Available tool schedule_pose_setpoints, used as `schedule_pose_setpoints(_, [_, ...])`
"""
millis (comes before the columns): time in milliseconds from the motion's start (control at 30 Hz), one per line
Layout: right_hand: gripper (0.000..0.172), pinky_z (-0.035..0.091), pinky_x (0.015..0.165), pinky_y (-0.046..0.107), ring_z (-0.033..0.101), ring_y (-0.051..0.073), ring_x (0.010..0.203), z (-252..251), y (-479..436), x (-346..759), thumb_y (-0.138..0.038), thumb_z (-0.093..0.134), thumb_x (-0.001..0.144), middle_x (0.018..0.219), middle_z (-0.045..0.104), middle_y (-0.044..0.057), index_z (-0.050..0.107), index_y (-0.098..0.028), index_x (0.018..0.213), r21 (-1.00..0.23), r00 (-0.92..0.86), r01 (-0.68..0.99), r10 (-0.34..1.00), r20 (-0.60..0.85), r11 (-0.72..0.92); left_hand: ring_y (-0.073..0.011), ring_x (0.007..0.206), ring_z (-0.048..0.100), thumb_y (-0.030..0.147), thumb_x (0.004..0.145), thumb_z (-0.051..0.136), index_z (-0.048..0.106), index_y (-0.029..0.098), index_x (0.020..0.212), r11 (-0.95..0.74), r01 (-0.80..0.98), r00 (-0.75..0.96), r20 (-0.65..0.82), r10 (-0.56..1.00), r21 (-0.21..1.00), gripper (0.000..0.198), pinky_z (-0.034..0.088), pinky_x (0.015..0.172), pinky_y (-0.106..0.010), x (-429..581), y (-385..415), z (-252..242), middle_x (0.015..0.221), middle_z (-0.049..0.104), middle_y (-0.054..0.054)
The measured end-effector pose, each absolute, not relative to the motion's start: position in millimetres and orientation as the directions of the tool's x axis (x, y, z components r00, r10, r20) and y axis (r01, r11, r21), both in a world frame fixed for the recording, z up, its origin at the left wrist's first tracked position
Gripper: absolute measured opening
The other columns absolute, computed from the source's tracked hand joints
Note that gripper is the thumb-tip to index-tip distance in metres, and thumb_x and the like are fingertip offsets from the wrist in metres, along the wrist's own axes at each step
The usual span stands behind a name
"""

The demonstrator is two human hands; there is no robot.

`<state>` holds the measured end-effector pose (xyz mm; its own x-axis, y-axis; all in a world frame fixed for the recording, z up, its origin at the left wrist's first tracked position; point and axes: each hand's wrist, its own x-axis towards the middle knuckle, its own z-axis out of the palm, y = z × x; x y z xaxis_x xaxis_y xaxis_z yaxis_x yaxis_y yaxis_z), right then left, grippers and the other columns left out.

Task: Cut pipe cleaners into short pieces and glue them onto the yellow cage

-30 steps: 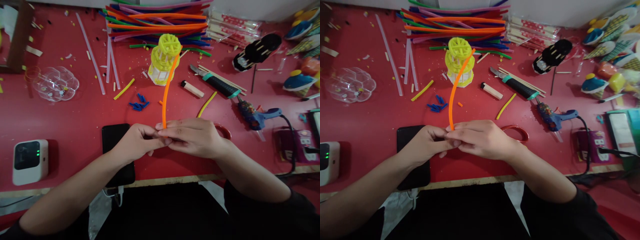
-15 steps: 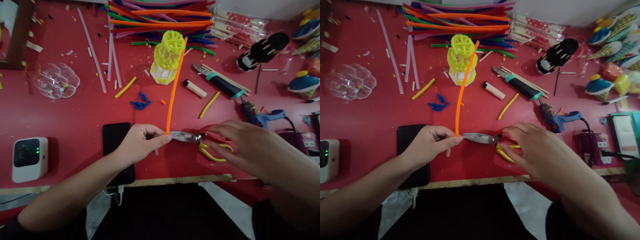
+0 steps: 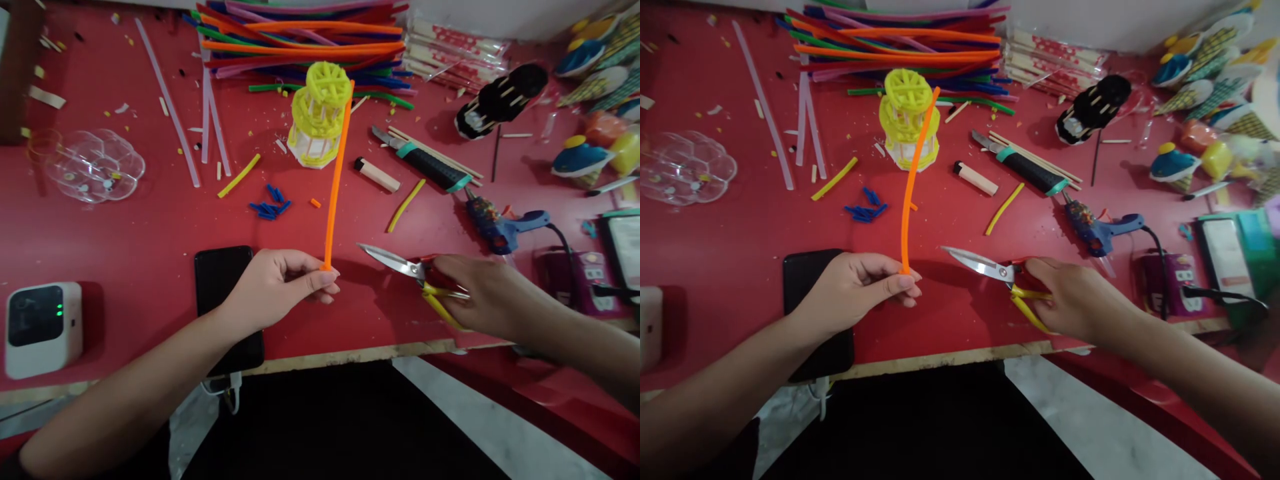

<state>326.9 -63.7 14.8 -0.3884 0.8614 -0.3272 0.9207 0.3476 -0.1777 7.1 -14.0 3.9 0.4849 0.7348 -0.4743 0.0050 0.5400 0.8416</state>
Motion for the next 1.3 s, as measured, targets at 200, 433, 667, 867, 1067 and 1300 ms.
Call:
schedule_pose_setpoints(200, [0.019, 0.047, 0.059, 0.033, 0.066, 0.022, 0.067, 29.6, -73.5, 319.9, -0.040, 0.050, 0.096, 0.083, 0.065, 0.007, 0.051, -0.021, 0.097, -0.301, -0.408, 0.900, 0.850, -0.333, 0.314, -0.0089, 0.067, 0.074, 0.020, 0.086, 0.072, 0.078, 0.018, 0.076, 0.154, 0.244, 0.440, -0.251, 0.862, 0.958, 0.012, 0.054, 0.065, -0.015, 4.6, -19.8, -0.7, 0.071, 0.080, 0.002])
schedule_pose_setpoints(433, [0.030, 0.044, 0.057, 0.034, 0.064, 0.023, 0.064, 33.3, -73.7, 311.4, -0.051, 0.042, 0.099, 0.079, 0.061, 0.005, 0.047, -0.023, 0.092, -0.294, -0.448, 0.889, 0.795, -0.409, 0.350, -0.0083, 0.065, 0.070, 0.020, 0.087, 0.071, 0.076, 0.017, 0.074, 0.011, 0.292, 0.463, -0.152, 0.873, 0.956, 0.014, 0.049, 0.059, -0.015, 4.8, -19.4, 2.6, 0.070, 0.078, 0.002])
schedule_pose_setpoints(667, [0.037, 0.037, 0.052, 0.029, 0.055, 0.018, 0.053, 30.9, -72.7, 305.4, -0.056, 0.044, 0.097, 0.066, 0.053, -0.001, 0.041, -0.025, 0.079, -0.335, -0.486, 0.864, 0.795, -0.364, 0.375, -0.0084, 0.063, 0.071, 0.019, 0.085, 0.070, 0.073, 0.017, 0.072, 0.275, 0.151, 0.533, -0.312, 0.787, 0.950, 0.013, 0.054, 0.061, -0.014, 4.7, -18.9, 0.6, 0.068, 0.077, 0.001])
schedule_pose_setpoints(867, [0.030, 0.033, 0.051, 0.029, 0.050, 0.017, 0.050, 36.5, -69.7, 300.1, -0.046, 0.046, 0.091, 0.061, 0.050, -0.002, 0.036, -0.026, 0.071, -0.311, -0.398, 0.911, 0.771, -0.497, 0.270, -0.0098, 0.064, 0.072, 0.016, 0.083, 0.068, 0.072, 0.017, 0.070, 0.313, 0.123, 0.553, -0.327, 0.766, 0.942, 0.013, 0.056, 0.063, -0.017, 6.8, -18.3, 2.3, 0.068, 0.076, 0.000])
schedule_pose_setpoints(1067, [0.032, 0.033, 0.053, 0.030, 0.048, 0.017, 0.052, 37.2, -66.6, 302.4, -0.046, 0.051, 0.089, 0.062, 0.051, 0.000, 0.034, -0.027, 0.070, -0.294, -0.372, 0.924, 0.756, -0.538, 0.245, -0.0116, 0.064, 0.072, 0.023, 0.084, 0.071, 0.073, 0.018, 0.070, 0.328, 0.191, 0.577, -0.376, 0.725, 0.925, 0.015, 0.055, 0.063, -0.019, 5.6, -15.2, 4.5, 0.067, 0.077, -0.001])
schedule_pose_setpoints(1300, [0.030, 0.033, 0.054, 0.029, 0.051, 0.016, 0.053, 35.0, -68.3, 303.9, -0.042, 0.052, 0.092, 0.061, 0.054, 0.000, 0.039, -0.026, 0.071, -0.289, -0.393, 0.918, 0.731, -0.558, 0.272, -0.0124, 0.061, 0.072, 0.026, 0.084, 0.070, 0.072, 0.017, 0.068, 0.424, 0.226, 0.619, -0.466, 0.632, 0.877, 0.018, 0.055, 0.061, -0.020, 4.7, -10.7, 3.5, 0.065, 0.076, -0.002])
